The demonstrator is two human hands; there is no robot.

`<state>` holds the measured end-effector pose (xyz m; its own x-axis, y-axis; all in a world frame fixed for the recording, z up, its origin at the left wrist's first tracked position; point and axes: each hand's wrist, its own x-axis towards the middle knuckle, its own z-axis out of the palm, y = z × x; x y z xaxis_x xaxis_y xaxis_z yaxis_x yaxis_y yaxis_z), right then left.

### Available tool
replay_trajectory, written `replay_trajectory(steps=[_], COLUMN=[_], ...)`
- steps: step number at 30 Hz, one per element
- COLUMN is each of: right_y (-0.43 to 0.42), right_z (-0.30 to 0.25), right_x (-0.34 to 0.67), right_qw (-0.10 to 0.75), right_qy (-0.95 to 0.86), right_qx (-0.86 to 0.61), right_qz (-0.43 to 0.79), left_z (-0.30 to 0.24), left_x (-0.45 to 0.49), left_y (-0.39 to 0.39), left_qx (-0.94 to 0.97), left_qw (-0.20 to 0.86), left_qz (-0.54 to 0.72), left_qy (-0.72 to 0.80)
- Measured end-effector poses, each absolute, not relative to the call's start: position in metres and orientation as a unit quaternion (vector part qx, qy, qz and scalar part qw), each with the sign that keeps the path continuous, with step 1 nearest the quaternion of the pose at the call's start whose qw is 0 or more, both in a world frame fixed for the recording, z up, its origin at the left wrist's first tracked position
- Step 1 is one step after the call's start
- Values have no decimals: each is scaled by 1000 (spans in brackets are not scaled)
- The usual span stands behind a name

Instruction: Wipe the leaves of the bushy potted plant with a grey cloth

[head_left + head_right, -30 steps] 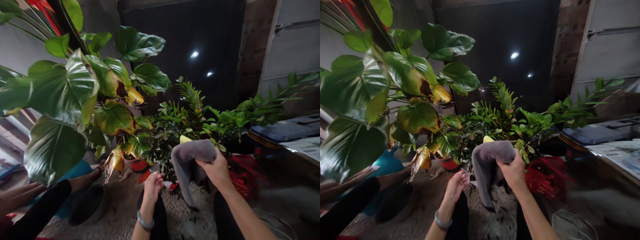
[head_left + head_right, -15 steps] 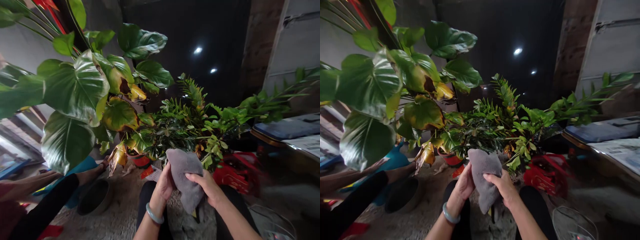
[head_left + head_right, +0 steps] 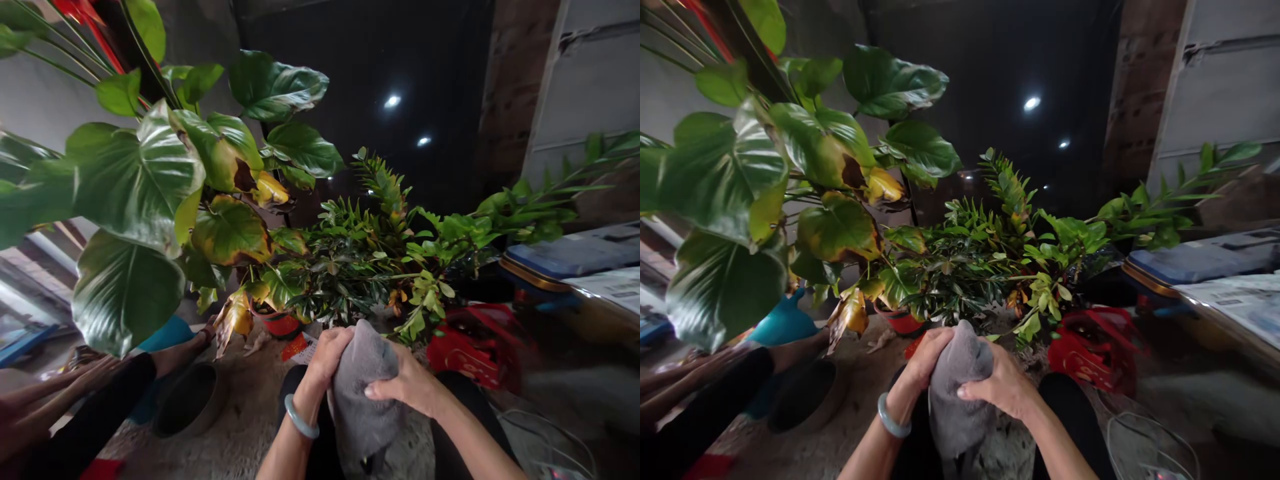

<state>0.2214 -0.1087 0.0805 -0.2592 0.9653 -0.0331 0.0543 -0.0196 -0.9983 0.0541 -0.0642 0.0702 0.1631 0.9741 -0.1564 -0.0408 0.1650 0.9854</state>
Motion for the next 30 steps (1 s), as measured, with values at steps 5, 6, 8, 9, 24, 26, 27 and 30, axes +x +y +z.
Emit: replay_trajectory(steps=[5, 6, 8, 9, 24, 26, 27, 30], right_y=[-109, -108, -107, -107, -51, -45, -48, -75], right_z=[86, 87, 88, 88, 170, 165, 155, 113], right_x=[222, 223, 223, 223, 241, 221, 209, 182], right_qw=[402, 402, 408, 412, 714, 669, 633, 536], right_qy=[-483, -468, -442, -432, -432, -519, -562, -653], right_qx=[-388, -376, -360, -356, -487, -484, -479, -448], right_qz=[674, 691, 713, 719, 259, 221, 234, 292], left_z=[82, 83, 85, 86, 20, 8, 5, -1], left_x=[52, 52, 56, 58, 13, 11, 11, 11], left_y=[-61, -61, -61, -61, -36, -31, -29, -25], left_qx=[568, 584, 611, 620, 175, 184, 198, 263], left_qw=[491, 484, 480, 478, 488, 501, 516, 563], left_qz=[398, 393, 382, 380, 635, 627, 618, 582], left_qy=[528, 520, 499, 493, 573, 568, 560, 524])
